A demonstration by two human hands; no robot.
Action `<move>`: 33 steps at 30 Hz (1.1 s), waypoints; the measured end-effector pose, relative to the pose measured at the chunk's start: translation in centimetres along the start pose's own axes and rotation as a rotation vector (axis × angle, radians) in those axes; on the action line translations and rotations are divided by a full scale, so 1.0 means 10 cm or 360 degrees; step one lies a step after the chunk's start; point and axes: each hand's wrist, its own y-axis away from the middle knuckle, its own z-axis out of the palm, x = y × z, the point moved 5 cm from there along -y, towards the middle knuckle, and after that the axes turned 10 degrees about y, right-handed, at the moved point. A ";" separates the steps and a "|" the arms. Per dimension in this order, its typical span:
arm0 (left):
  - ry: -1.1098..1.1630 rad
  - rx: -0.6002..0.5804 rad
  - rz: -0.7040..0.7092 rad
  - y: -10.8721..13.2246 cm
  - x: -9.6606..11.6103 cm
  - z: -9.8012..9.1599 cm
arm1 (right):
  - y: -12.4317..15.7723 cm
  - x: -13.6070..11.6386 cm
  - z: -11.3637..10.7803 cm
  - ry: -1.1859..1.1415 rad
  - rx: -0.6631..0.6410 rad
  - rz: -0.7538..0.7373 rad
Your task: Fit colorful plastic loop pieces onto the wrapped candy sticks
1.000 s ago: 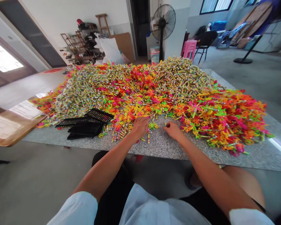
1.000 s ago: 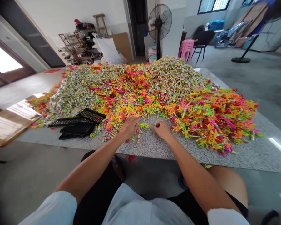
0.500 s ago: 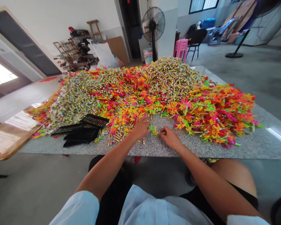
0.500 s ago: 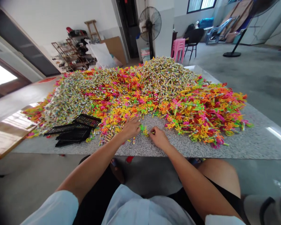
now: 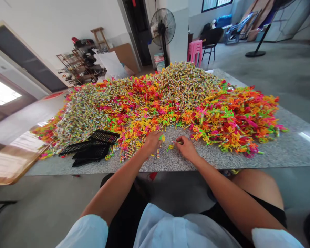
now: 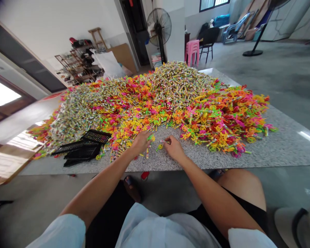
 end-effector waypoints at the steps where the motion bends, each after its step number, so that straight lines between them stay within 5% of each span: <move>1: 0.0126 0.0123 -0.0094 -0.01 -0.01 -0.05 | 0.00 -0.02 0.00 -0.0122 -0.0012 0.0046; 5: 0.1064 0.0456 -0.0621 0.00 -0.06 -0.06 | 0.04 -0.22 -0.01 -0.0444 -0.0081 0.0047; 9: 0.2149 0.0368 -0.0905 0.05 0.13 0.16 | 0.13 -0.42 -0.02 -0.0481 -0.0045 -0.0058; 12: 0.2550 0.0315 -0.0900 0.07 0.33 0.26 | 0.18 -0.48 -0.08 -0.0386 0.0106 -0.0122; 16: 0.2597 0.0414 -0.0856 0.08 0.49 0.28 | 0.21 -0.49 -0.18 -0.0170 0.0345 -0.0230; 24: 0.2621 0.0417 -0.0834 0.09 0.53 0.25 | 0.25 -0.49 -0.20 -0.0034 0.0507 -0.0286; 33: 0.2474 0.0418 -0.0903 0.12 0.53 0.21 | 0.22 -0.42 -0.06 -0.0511 0.0238 -0.0043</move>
